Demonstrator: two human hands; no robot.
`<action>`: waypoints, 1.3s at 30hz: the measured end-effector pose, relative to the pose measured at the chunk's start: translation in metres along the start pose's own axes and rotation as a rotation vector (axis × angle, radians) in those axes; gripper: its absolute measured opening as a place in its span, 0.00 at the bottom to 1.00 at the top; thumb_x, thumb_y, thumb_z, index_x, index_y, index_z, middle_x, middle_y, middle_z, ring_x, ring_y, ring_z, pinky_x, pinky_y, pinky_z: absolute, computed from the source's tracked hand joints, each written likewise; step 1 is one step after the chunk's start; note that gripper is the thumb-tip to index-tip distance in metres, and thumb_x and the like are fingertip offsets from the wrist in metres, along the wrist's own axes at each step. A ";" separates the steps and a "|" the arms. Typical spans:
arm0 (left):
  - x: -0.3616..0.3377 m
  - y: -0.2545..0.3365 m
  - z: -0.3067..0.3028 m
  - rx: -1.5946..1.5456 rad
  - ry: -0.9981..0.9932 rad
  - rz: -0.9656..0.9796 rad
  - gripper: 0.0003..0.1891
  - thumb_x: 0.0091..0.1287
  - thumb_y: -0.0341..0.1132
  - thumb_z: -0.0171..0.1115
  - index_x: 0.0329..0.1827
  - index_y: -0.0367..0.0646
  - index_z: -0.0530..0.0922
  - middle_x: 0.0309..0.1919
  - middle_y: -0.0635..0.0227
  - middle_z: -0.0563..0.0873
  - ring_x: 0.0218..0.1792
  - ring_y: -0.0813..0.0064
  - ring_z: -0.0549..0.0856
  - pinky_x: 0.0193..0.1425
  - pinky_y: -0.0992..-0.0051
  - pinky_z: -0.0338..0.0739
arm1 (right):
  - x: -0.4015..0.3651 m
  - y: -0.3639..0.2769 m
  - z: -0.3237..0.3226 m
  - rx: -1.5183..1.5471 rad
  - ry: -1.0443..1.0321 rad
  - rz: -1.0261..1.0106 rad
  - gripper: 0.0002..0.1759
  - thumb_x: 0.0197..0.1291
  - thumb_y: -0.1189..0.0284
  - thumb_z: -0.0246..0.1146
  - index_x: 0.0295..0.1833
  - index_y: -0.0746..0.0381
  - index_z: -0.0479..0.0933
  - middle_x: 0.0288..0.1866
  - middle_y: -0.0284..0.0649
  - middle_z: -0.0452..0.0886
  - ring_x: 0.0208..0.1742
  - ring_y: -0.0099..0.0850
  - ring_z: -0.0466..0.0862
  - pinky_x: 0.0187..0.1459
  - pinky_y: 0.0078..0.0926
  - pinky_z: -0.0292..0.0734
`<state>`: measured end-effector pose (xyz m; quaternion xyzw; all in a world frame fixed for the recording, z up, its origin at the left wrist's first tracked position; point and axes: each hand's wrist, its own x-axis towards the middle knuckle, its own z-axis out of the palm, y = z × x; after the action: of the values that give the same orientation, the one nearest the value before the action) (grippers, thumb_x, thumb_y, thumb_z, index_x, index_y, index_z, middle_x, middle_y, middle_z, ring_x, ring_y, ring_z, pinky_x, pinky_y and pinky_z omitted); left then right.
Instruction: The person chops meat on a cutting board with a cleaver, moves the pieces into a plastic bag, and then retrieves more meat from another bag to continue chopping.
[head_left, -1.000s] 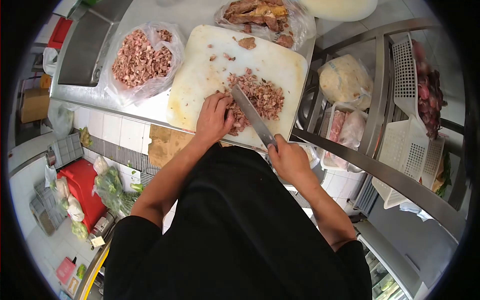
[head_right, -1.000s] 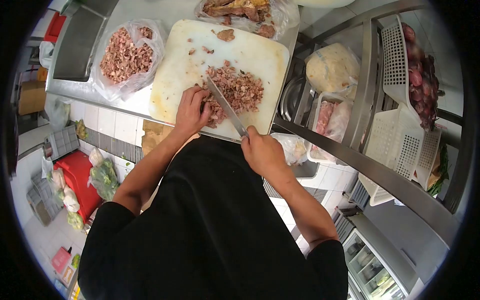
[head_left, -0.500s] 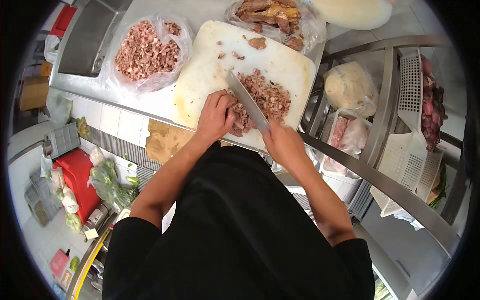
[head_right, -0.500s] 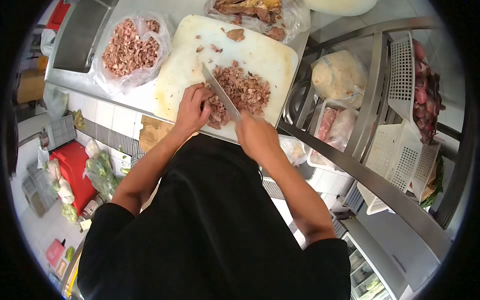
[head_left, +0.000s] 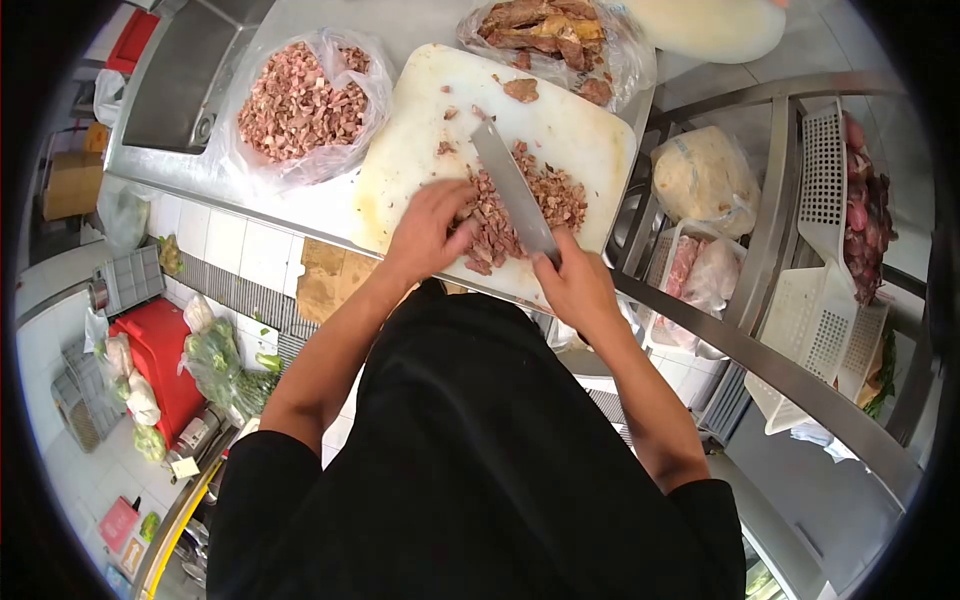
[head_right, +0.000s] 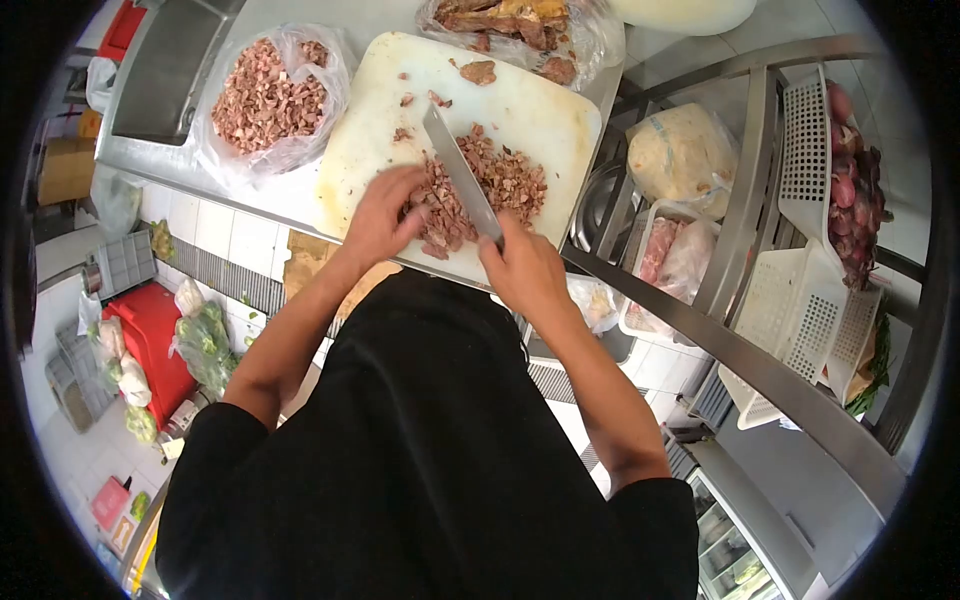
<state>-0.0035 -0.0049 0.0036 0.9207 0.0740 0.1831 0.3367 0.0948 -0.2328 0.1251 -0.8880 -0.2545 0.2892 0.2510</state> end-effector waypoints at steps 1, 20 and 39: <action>-0.005 0.010 -0.009 -0.052 -0.104 0.069 0.24 0.67 0.41 0.70 0.64 0.43 0.80 0.71 0.52 0.76 0.69 0.46 0.76 0.75 0.51 0.70 | -0.010 0.006 -0.003 0.010 -0.017 0.017 0.15 0.72 0.63 0.60 0.51 0.64 0.73 0.31 0.56 0.86 0.34 0.61 0.85 0.40 0.60 0.76; -0.012 0.029 0.013 -0.056 -0.032 0.005 0.14 0.62 0.30 0.70 0.50 0.38 0.82 0.54 0.55 0.83 0.59 0.50 0.81 0.64 0.58 0.79 | -0.059 0.006 0.009 -0.183 -0.115 0.051 0.13 0.74 0.65 0.57 0.52 0.66 0.73 0.29 0.61 0.85 0.36 0.64 0.87 0.43 0.62 0.82; -0.002 0.015 0.003 -0.033 0.014 -0.074 0.15 0.61 0.30 0.66 0.51 0.40 0.82 0.54 0.53 0.82 0.57 0.49 0.81 0.64 0.55 0.78 | -0.049 0.002 -0.010 -0.197 -0.174 0.044 0.15 0.76 0.63 0.57 0.50 0.66 0.75 0.29 0.61 0.84 0.34 0.64 0.85 0.40 0.61 0.77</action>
<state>-0.0040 -0.0187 0.0103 0.9104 0.1071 0.1780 0.3579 0.0670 -0.2663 0.1501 -0.8853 -0.2831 0.3440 0.1332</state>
